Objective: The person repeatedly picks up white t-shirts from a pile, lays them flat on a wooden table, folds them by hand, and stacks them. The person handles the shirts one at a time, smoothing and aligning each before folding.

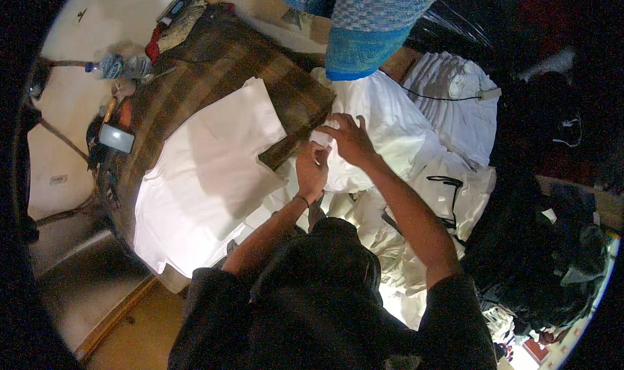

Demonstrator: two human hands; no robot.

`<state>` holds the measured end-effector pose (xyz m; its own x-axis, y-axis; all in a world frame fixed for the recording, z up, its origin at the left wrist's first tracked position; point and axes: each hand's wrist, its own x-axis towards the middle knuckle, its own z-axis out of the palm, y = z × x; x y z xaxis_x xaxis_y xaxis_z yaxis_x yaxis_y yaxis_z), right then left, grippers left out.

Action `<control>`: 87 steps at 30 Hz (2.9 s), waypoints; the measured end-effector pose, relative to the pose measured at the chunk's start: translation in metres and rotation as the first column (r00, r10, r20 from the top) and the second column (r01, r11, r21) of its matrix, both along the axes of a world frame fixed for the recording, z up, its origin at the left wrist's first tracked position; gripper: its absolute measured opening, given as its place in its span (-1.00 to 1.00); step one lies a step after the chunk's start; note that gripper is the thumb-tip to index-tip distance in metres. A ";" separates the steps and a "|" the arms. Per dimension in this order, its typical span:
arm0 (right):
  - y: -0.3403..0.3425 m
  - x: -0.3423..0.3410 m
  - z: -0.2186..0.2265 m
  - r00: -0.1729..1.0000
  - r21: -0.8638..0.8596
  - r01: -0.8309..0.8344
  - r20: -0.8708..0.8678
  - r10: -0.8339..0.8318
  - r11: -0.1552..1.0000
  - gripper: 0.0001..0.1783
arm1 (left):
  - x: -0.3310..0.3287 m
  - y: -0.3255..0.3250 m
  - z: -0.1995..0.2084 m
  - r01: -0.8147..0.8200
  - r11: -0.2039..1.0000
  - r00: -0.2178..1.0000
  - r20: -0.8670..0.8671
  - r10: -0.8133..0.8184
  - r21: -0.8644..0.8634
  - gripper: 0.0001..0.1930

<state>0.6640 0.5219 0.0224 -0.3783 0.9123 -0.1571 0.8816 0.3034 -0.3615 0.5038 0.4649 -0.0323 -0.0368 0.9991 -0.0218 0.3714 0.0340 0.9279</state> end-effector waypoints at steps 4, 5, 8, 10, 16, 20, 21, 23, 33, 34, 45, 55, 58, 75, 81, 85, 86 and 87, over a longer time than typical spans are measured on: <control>0.016 0.027 0.032 0.982 0.067 -0.174 -0.056 0.178 0.982 -0.73 | -0.002 -0.034 0.059 0.130 0.982 0.992 -0.025 -0.127 0.138 -0.83; 0.013 0.036 0.045 0.971 0.158 -0.201 -0.101 0.218 0.967 -0.75 | -0.004 -0.036 0.071 0.163 0.975 0.986 0.006 -0.166 0.153 -0.82; -0.013 0.058 0.086 0.966 0.345 -0.107 -0.186 0.180 0.932 -0.69 | -0.003 -0.038 0.103 0.023 0.955 1.000 -0.006 -0.022 0.297 -0.82; -0.046 0.060 0.116 0.982 0.345 -0.050 -0.154 0.109 0.937 -0.62 | 0.001 -0.036 0.125 -0.043 0.928 0.990 0.139 -0.009 0.370 -0.81; -0.126 0.051 0.234 0.868 0.293 0.089 -0.491 0.070 0.952 -0.40 | -0.033 -0.085 0.229 0.219 0.972 0.870 0.433 -0.234 0.085 -0.81; -0.174 0.034 0.303 0.924 0.001 -0.071 -0.376 0.066 0.997 -0.58 | -0.108 -0.112 0.280 0.436 0.829 0.842 0.166 -0.513 0.351 -0.77; -0.184 0.024 0.308 0.899 0.008 -0.112 -0.426 0.104 0.994 -0.61 | -0.125 -0.119 0.287 0.467 0.809 0.839 0.109 -0.533 0.355 -0.77; -0.210 0.001 0.316 0.881 -0.045 -0.161 -0.457 0.123 0.986 -0.67 | -0.157 -0.143 0.295 0.527 0.774 0.825 0.006 -0.565 0.352 -0.77; -0.323 -0.106 0.302 0.914 0.219 0.001 -0.395 0.088 0.976 -0.72 | -0.254 -0.289 0.282 0.086 0.838 0.986 -0.167 0.006 0.539 -0.71; -0.329 -0.113 0.301 0.908 0.204 -0.033 -0.403 0.114 0.978 -0.71 | -0.255 -0.299 0.279 0.004 0.799 0.987 -0.130 0.093 0.601 -0.70; -0.352 -0.181 0.301 0.810 0.338 0.019 -0.556 0.184 0.941 -0.72 | -0.245 -0.349 0.231 -0.298 0.919 0.954 0.034 0.299 0.258 -0.79; -0.356 -0.188 0.282 0.821 0.252 -0.076 -0.533 0.204 0.965 -0.74 | -0.268 -0.360 0.247 0.179 0.956 0.158 0.966 0.205 -0.232 -0.46; -0.360 -0.196 0.258 0.744 0.024 -0.061 -0.665 0.061 0.998 -0.79 | -0.257 -0.365 0.263 0.122 0.982 0.650 0.759 0.030 -0.144 -0.36; -0.327 -0.146 0.269 0.598 0.238 0.541 -0.783 -0.170 0.807 -0.91 | -0.267 -0.400 0.265 0.173 0.970 0.919 -0.381 -0.098 0.170 -0.74; -0.267 -0.097 0.372 0.374 0.352 0.858 -0.927 0.016 0.374 -0.74 | -0.215 -0.398 0.269 0.204 0.509 0.942 -0.309 0.130 0.836 -0.76; -0.270 -0.075 0.395 0.353 0.372 0.874 -0.928 0.118 0.313 -0.70 | -0.134 -0.390 0.270 0.080 0.950 0.781 0.573 -0.248 0.302 -0.58; -0.273 -0.071 0.397 0.377 0.396 0.863 -0.918 0.120 0.314 -0.69 | -0.125 -0.392 0.266 0.105 0.971 0.753 0.620 -0.220 0.217 -0.59; -0.277 -0.068 0.396 0.408 0.426 0.847 -0.905 0.125 0.318 -0.68 | -0.123 -0.390 0.259 0.132 0.947 0.808 0.522 -0.275 0.294 -0.62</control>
<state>0.5956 0.2450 0.4184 0.5651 0.3905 0.7268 0.4931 0.5464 -0.6770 0.3811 0.0751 0.2266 0.1142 0.9595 0.2575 -0.2291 -0.2267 0.9466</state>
